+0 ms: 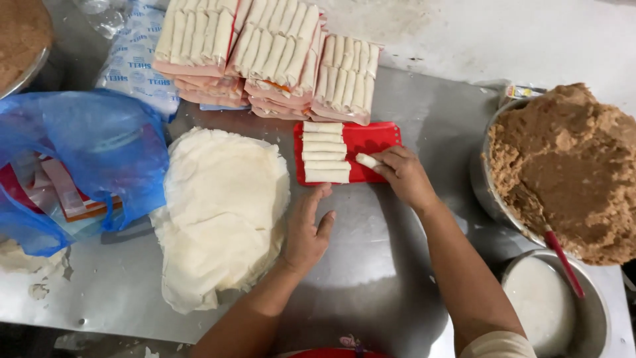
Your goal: Manually assembling spring rolls by placing filling on a wrapper and rolling it up on a metal table.
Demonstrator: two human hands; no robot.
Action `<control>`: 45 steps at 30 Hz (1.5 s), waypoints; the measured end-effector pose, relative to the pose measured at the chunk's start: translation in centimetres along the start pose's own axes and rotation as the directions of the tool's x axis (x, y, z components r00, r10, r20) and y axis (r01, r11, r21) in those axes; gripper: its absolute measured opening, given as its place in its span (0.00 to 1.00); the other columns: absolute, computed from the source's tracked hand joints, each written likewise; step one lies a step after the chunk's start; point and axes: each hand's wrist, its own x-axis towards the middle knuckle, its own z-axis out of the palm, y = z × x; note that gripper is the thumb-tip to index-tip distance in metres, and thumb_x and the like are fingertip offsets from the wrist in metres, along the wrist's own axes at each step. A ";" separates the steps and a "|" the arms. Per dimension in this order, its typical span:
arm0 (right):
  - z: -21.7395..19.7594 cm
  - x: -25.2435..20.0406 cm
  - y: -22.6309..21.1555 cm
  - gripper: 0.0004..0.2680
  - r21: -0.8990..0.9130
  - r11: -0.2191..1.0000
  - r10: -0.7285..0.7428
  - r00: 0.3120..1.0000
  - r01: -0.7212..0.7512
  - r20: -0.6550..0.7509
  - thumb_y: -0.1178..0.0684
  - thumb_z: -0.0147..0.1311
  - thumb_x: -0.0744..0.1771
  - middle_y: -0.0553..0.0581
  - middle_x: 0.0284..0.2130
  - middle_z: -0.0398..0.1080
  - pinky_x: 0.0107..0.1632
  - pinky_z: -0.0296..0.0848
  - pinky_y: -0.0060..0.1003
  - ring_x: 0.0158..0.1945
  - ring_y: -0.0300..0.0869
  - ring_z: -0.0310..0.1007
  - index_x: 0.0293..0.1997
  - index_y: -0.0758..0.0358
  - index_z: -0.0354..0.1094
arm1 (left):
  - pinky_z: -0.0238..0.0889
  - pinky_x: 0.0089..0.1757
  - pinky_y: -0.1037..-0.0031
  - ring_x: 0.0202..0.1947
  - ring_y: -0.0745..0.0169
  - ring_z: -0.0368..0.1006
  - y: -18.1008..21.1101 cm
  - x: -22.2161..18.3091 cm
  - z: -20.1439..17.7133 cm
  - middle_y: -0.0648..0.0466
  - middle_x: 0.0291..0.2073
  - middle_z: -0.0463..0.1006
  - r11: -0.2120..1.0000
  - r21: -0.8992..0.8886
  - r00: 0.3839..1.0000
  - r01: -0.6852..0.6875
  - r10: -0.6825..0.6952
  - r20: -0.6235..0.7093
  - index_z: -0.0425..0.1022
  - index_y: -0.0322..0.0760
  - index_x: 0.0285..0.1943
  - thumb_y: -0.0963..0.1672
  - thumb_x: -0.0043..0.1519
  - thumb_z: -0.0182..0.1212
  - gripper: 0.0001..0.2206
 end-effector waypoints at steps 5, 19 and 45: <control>0.8 1.7 1.2 0.08 -0.057 0.997 -0.035 0.988 0.044 0.147 0.53 0.61 0.67 0.56 0.41 0.76 0.60 0.66 0.48 0.51 0.51 0.71 0.49 0.58 0.79 | 0.68 0.56 0.59 0.59 0.41 0.71 -0.7 -0.1 0.7 0.42 0.57 0.73 0.998 -0.029 0.998 0.053 -0.052 0.035 0.66 0.30 0.68 0.36 0.60 0.63 0.25; 3.9 0.3 4.8 0.23 -0.221 0.929 -0.284 0.955 0.296 0.087 0.53 0.63 0.65 0.58 0.52 0.70 0.58 0.64 0.51 0.56 0.57 0.66 0.70 0.52 0.68 | 0.61 0.61 0.52 0.62 0.35 0.67 1.0 -1.0 -0.6 0.38 0.61 0.70 0.997 0.078 0.999 0.026 -0.029 0.030 0.62 0.35 0.74 0.35 0.54 0.66 0.34; 4.9 -12.1 -9.5 0.04 0.980 0.142 0.309 0.947 -0.139 0.090 0.57 0.57 0.67 0.58 0.31 0.76 0.42 0.73 0.35 0.35 0.42 0.78 0.41 0.66 0.76 | 0.62 0.35 0.73 0.29 0.63 0.67 6.4 -1.4 -10.8 0.50 0.25 0.75 0.817 -0.302 0.814 0.492 -0.309 0.492 0.81 0.33 0.39 0.40 0.54 0.73 0.08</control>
